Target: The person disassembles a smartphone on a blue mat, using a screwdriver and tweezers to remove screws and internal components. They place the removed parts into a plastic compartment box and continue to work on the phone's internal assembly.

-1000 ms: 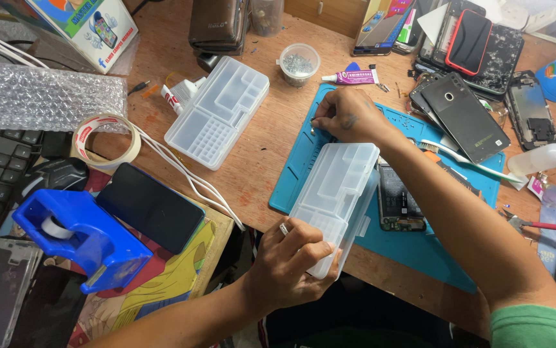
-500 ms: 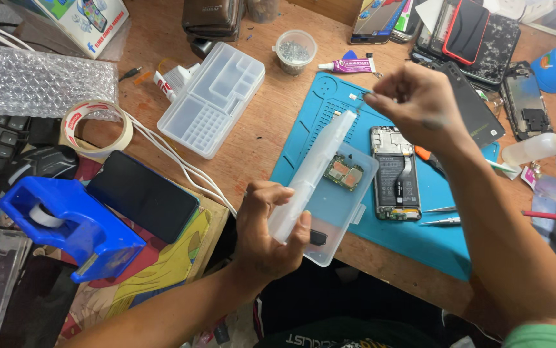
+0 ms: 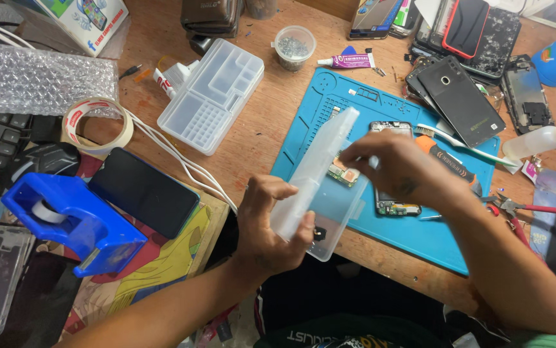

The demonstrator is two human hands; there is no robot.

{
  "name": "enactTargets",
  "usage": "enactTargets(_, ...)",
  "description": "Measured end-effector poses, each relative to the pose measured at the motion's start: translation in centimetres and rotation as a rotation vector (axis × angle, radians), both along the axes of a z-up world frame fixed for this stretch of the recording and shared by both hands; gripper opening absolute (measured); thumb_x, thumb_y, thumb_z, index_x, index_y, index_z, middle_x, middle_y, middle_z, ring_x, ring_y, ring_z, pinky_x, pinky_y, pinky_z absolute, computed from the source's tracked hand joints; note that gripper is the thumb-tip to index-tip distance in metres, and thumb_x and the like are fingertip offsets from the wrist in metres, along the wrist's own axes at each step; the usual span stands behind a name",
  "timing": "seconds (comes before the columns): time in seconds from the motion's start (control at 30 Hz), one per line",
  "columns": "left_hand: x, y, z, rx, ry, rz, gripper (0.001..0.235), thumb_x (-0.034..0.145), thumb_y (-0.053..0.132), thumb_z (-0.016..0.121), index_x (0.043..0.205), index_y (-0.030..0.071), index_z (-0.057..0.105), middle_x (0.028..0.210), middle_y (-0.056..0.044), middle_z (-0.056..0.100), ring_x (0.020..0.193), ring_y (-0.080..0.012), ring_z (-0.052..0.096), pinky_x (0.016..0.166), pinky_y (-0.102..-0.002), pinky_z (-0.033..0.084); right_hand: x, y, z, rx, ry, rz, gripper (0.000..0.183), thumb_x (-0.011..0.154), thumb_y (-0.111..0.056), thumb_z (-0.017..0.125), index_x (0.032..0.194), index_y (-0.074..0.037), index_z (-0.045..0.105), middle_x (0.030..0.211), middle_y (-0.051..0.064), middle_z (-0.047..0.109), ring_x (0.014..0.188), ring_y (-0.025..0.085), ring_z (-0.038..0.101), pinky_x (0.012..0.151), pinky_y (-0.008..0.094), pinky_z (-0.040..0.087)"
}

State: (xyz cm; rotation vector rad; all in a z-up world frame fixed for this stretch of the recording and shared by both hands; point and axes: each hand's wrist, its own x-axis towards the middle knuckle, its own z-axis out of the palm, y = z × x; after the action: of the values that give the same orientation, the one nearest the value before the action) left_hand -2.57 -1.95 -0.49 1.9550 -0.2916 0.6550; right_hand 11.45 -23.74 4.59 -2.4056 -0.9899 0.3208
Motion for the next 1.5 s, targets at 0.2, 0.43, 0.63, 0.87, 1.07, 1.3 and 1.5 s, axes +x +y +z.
enactTargets(0.2,-0.5,-0.8,-0.2,0.084,-0.041,-0.111,0.038,0.083,0.020,0.071,0.114,0.008,0.052,0.104,-0.013,0.052,0.091,-0.0257,0.058,0.078,-0.038,0.053,4.5,-2.4,-0.7,0.050,-0.149,-0.154,0.018,0.089,-0.007,0.073,0.107,-0.008,0.076,0.094,0.013,0.072,0.084,0.028,0.071,0.076,0.040,0.057)
enactTargets(0.43,-2.0,-0.8,0.7,0.235,-0.212,-0.177,0.039,0.088,0.023,0.080,0.116,0.005,0.061,0.103,-0.010,0.058,0.091,-0.0254,0.058,0.080,-0.040,0.051,8.0,-0.1,-4.8,0.117,-0.104,0.051,0.027,0.085,-0.012,0.081,0.112,-0.011,0.077,0.117,0.012,0.067,0.110,0.031,0.062,0.092,0.042,0.052)
enactTargets(0.63,-2.0,-0.8,0.7,0.241,-0.210,-0.188,0.037,0.089,0.021,0.081,0.116,0.006,0.061,0.103,-0.008,0.058,0.093,-0.0233,0.058,0.082,-0.039,0.051,10.3,0.8,-5.5,0.043,-0.189,0.165,0.024,0.078,-0.020,0.084,0.101,-0.016,0.080,0.111,0.008,0.069,0.110,0.028,0.062,0.097,0.041,0.049)
enactTargets(0.87,-1.6,-0.5,0.5,0.205,-0.179,-0.140,0.040,0.087,0.018,0.079,0.118,0.004,0.058,0.105,-0.011,0.057,0.093,-0.0258,0.058,0.081,-0.041,0.050,11.7,2.0,-3.9,-0.178,-0.106,0.215,0.020,0.077,-0.024,0.084,0.093,-0.013,0.077,0.091,0.009,0.060,0.093,0.028,0.060,0.085,0.043,0.048)
enactTargets(1.07,-0.3,-0.2,0.0,0.174,-0.218,-0.087,0.033,0.089,0.013,0.076,0.110,0.001,0.053,0.104,-0.012,0.052,0.094,-0.0251,0.058,0.076,-0.037,0.052,11.6,2.3,-3.5,-0.206,-0.005,0.154,0.018,0.082,-0.020,0.080,0.095,-0.010,0.072,0.090,0.009,0.061,0.089,0.027,0.064,0.079,0.043,0.050)
enactTargets(1.3,0.6,0.6,0.1,0.088,-0.211,0.003,0.032,0.087,0.004,0.074,0.112,0.001,0.055,0.106,-0.014,0.053,0.094,-0.0245,0.058,0.078,-0.038,0.053,10.8,0.6,-5.1,0.040,-0.211,0.200,0.042,0.071,0.008,0.070,0.107,-0.013,0.078,0.100,0.008,0.068,0.098,0.029,0.065,0.088,0.041,0.052)
enactTargets(1.5,0.5,0.4,0.5,0.108,-0.232,-0.070,0.036,0.088,0.003,0.076,0.116,0.000,0.054,0.107,-0.014,0.054,0.096,-0.0254,0.058,0.079,-0.037,0.053,10.6,0.1,-5.6,0.047,-0.190,0.178,0.052,0.063,0.014,0.067,0.106,-0.012,0.079,0.106,0.008,0.068,0.107,0.028,0.063,0.095,0.039,0.051)
